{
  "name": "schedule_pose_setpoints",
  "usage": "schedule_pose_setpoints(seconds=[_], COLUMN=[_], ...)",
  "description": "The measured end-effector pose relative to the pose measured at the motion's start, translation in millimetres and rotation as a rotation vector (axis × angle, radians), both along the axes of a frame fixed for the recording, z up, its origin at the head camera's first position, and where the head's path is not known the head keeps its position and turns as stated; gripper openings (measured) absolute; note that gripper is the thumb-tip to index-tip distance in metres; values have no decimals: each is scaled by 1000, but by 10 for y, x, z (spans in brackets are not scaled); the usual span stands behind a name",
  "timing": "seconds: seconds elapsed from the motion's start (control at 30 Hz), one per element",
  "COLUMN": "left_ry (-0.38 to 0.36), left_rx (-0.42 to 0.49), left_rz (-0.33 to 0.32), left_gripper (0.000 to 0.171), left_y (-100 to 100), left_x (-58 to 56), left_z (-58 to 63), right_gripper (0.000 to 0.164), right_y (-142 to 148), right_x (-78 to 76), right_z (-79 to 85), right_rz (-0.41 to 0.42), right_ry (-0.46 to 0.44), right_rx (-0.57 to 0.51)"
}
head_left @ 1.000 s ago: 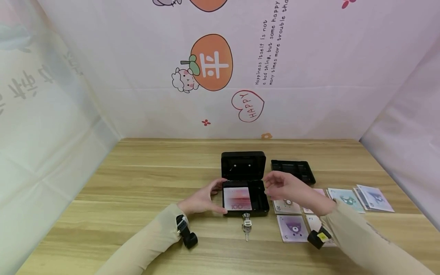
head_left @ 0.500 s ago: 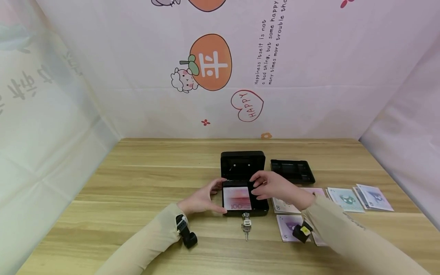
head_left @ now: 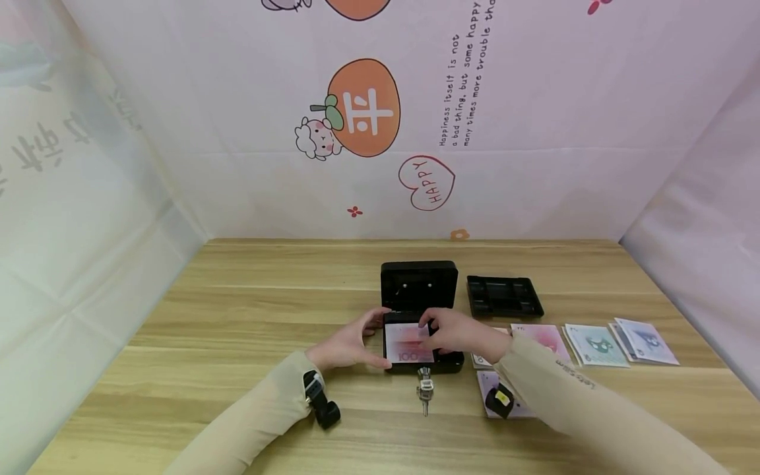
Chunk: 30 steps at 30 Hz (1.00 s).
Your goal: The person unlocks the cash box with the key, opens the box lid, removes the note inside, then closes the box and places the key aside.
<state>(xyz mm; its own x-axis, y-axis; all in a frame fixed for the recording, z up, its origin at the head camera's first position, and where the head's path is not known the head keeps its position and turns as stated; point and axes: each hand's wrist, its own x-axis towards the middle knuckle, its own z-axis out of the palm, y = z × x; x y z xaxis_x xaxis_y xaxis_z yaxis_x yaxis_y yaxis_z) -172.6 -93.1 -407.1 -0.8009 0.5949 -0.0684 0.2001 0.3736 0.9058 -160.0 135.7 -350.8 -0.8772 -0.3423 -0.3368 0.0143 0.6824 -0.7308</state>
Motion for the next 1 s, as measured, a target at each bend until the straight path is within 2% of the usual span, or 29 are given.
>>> schedule_pose_setpoints(seconds=[0.37, 0.73, 1.0], left_ry=[-9, -43, -52], left_rx=[-1, 6, 18], left_rz=[1, 16, 21], left_gripper=[91, 93, 93], left_y=[-7, -11, 2], left_x=[1, 6, 11], left_z=[7, 6, 13], right_gripper=[38, 36, 24], right_y=[-60, -70, -48], right_x=[-37, 4, 1], right_z=[-67, -70, -149], right_rz=[-31, -47, -68], right_ry=[19, 44, 158], right_rx=[72, 26, -52])
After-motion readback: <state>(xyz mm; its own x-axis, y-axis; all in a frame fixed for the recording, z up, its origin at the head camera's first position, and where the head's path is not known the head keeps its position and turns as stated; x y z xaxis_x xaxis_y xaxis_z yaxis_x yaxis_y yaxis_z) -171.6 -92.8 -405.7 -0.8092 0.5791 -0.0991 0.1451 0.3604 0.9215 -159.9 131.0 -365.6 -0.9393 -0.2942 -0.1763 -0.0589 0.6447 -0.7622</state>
